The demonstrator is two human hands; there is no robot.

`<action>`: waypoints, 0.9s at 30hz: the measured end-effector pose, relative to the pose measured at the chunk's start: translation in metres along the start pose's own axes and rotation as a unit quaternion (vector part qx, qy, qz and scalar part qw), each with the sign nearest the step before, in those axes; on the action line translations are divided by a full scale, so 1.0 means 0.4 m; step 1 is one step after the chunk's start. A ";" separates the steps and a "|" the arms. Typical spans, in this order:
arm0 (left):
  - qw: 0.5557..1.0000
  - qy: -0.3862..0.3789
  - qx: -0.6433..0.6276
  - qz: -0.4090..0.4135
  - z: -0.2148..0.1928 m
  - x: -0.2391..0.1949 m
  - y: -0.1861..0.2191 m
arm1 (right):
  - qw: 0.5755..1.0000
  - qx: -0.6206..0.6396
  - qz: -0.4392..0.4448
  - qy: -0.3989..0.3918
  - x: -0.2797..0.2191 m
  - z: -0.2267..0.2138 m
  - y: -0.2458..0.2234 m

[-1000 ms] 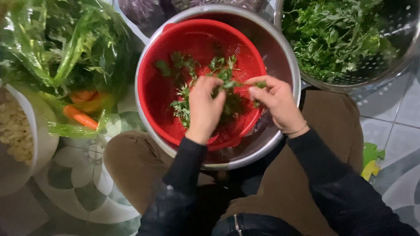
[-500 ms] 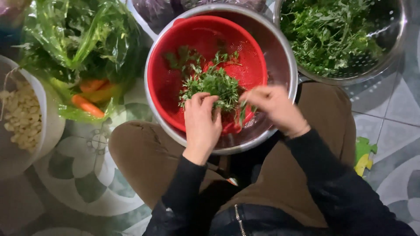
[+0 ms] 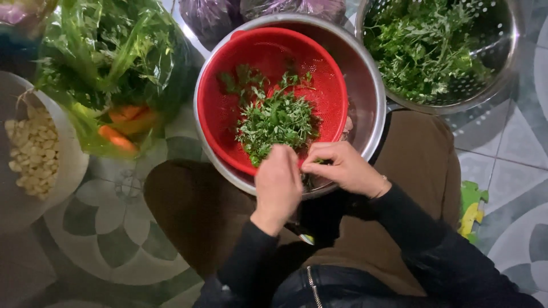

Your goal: Picking mugwort leaves from their stems and placing them into a red colander while sitting on the floor.

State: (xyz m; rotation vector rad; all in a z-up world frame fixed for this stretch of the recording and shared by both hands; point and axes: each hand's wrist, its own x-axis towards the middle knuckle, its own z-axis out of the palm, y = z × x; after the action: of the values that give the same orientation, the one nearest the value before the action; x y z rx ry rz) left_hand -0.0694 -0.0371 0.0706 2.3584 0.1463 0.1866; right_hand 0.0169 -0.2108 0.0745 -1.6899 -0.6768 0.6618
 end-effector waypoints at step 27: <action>0.968 -0.108 -0.179 -0.139 0.014 0.207 -0.031 | 0.954 0.142 0.085 0.248 0.048 -0.085 -0.032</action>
State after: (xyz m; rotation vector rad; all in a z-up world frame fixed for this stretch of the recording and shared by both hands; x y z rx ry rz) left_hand 0.0124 -0.0189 0.0653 1.9568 0.3087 -0.1683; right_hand 0.0535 -0.2163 0.0922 -1.5646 -0.0733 0.4012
